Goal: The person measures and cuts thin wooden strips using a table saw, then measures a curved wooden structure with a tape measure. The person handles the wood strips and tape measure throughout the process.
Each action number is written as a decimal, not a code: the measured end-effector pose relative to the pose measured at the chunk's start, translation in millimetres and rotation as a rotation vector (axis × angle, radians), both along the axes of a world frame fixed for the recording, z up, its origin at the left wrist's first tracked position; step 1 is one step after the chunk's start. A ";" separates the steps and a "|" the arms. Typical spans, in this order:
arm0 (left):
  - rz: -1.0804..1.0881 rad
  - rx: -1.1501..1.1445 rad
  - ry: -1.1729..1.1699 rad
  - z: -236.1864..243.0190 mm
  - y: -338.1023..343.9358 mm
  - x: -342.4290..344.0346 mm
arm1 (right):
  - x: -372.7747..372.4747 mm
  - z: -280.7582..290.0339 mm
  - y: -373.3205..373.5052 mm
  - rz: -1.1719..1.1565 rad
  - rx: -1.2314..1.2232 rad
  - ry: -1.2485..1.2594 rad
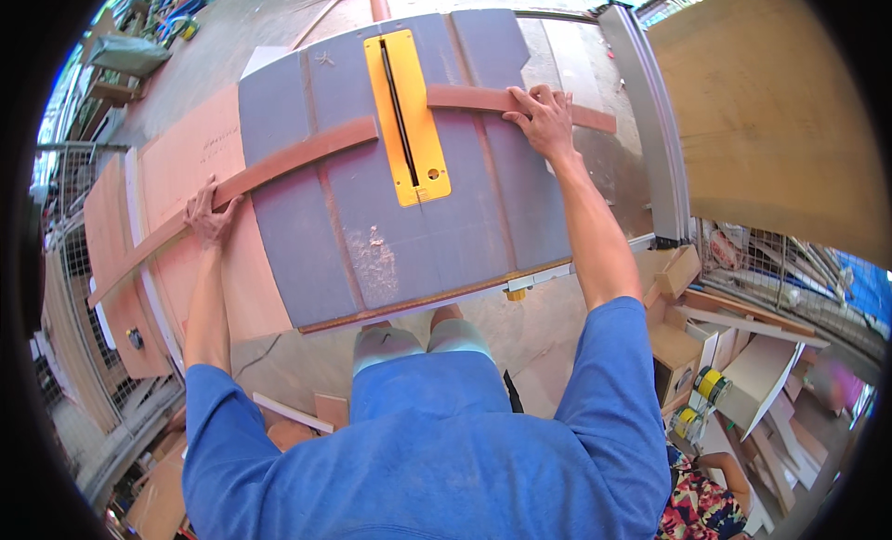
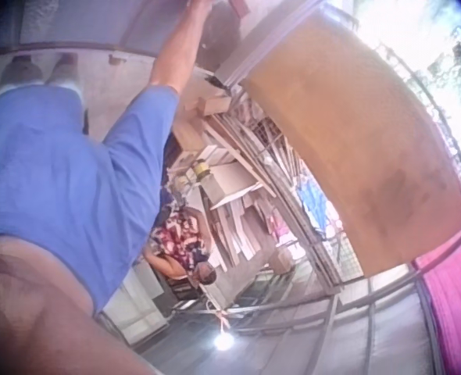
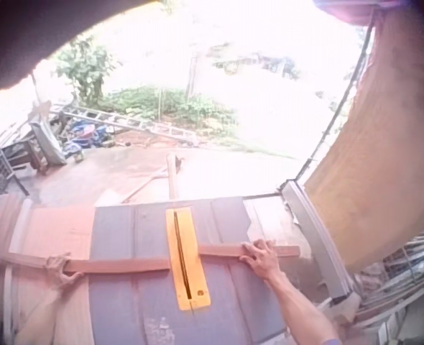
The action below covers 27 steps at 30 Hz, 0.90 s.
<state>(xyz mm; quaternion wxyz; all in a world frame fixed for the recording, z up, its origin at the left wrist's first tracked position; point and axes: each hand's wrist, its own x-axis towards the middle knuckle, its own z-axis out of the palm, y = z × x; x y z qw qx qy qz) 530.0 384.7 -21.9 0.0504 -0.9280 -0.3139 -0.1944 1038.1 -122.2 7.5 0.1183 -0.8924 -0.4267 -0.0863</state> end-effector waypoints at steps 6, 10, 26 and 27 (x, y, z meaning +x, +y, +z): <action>-0.046 -0.044 0.050 0.7 22.1 -42.1 | -45.2 48.3 -54.1 -0.280 0.093 -0.181; -0.032 -0.073 0.077 3.0 15.9 -36.6 | -101.6 129.3 -84.4 -0.355 0.316 -0.338; -0.060 -0.134 -0.001 10.5 -0.3 -56.3 | -295.2 301.7 -107.9 -0.586 0.498 -0.704; -0.071 -0.131 0.007 10.6 -6.8 -55.5 | -303.1 302.6 -105.1 -0.593 0.488 -0.706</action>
